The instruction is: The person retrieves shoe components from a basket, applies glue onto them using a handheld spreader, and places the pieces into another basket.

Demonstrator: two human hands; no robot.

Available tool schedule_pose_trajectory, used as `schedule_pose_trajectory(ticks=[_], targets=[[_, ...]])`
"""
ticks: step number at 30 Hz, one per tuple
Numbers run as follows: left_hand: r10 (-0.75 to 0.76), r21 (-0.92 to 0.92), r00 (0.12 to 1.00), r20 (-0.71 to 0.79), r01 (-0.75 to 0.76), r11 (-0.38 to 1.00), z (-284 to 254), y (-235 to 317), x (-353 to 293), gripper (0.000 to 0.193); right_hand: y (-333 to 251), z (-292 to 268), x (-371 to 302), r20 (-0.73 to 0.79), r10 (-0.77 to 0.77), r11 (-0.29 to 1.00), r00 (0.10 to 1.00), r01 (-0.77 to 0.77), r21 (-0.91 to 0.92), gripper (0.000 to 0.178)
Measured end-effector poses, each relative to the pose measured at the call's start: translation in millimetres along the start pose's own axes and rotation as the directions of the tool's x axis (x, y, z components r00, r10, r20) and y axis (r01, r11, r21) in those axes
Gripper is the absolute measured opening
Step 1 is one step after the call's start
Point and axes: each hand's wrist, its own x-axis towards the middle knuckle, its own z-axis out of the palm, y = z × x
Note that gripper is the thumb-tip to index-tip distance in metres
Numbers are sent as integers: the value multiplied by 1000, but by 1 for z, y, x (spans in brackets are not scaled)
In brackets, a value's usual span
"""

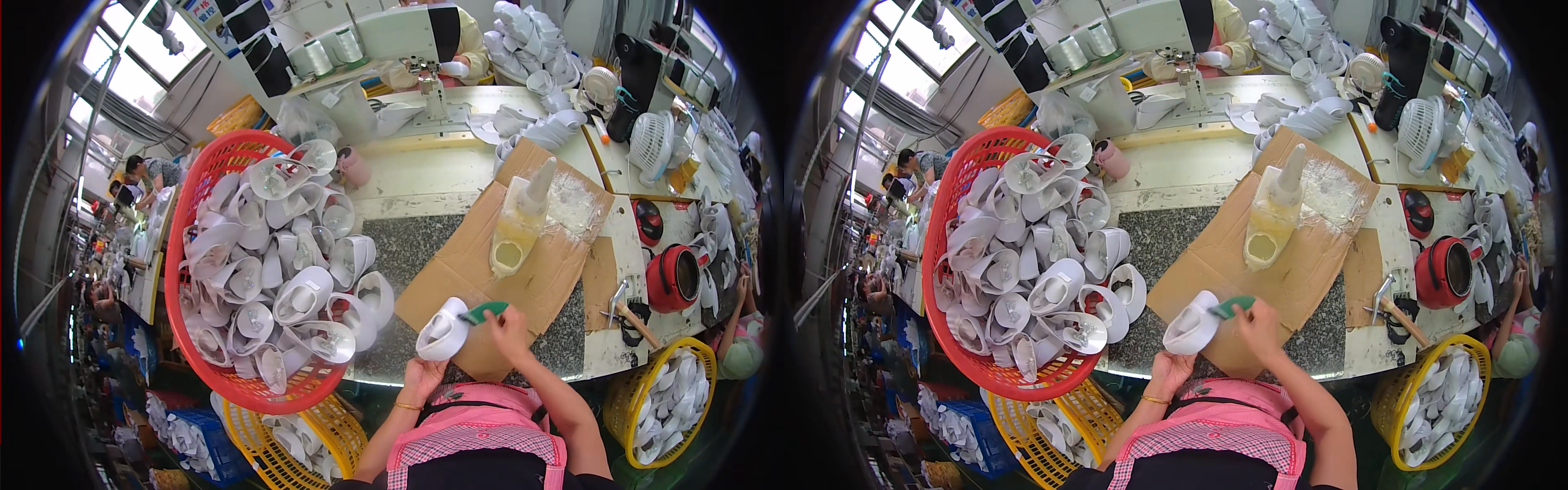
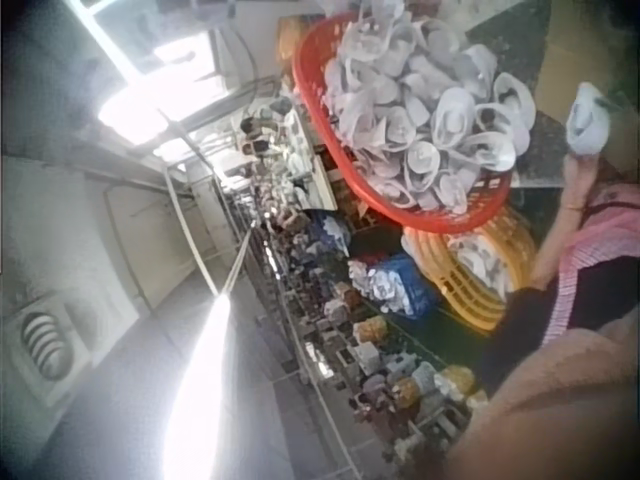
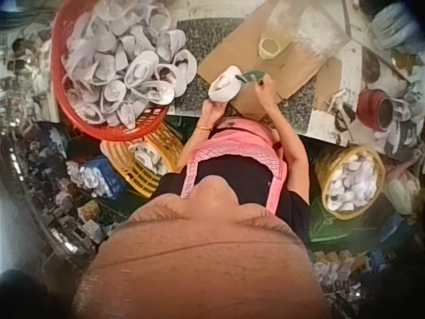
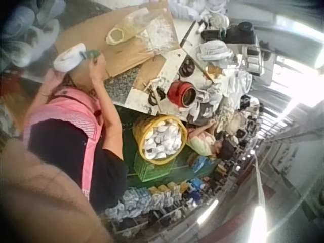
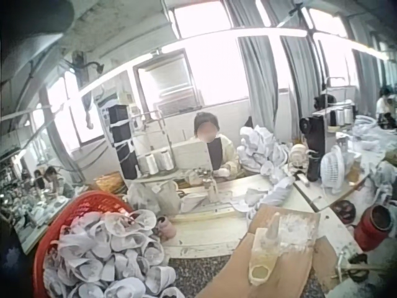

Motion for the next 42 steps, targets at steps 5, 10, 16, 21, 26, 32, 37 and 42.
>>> schedule_pose_trajectory(ticks=[5, 10, 16, 21, 26, 32, 37, 42], targets=[[23, 193, 1000, 8, -24, 981, -13, 9, 3, 36, -6, 7, 10, -55, 245, 928, 968, -218, 304, 13], [25, 419, 1000, 0, -23, 908, 5, 6, 2, 23, 11, 15, 22, -178, 221, 975, 959, -209, 82, 16], [159, 691, 984, -78, -61, 720, 40, 4, -1, 36, 18, 10, 23, -109, 131, 986, 985, -141, -88, 23], [298, 998, 954, 27, -41, 42, 124, -9, -12, 35, 15, -33, 60, -284, 222, 966, 933, -250, -67, 18], [126, 531, 927, 353, -88, -843, 122, -31, 19, 29, 18, -47, 94, -206, -198, 925, 958, 113, -363, 21], [258, 654, 834, 487, -153, -741, 102, -17, 22, 24, 49, -60, 81, -386, 192, 977, 902, -211, -7, 19], [480, 761, 780, 402, 7, -649, 97, -17, 30, 30, 97, -58, 69, -179, 439, 841, 881, -333, 426, 23], [524, 720, 732, 437, 64, -691, 66, -7, 35, 22, 102, -57, 70, -307, 329, 927, 893, -243, 286, 22]])
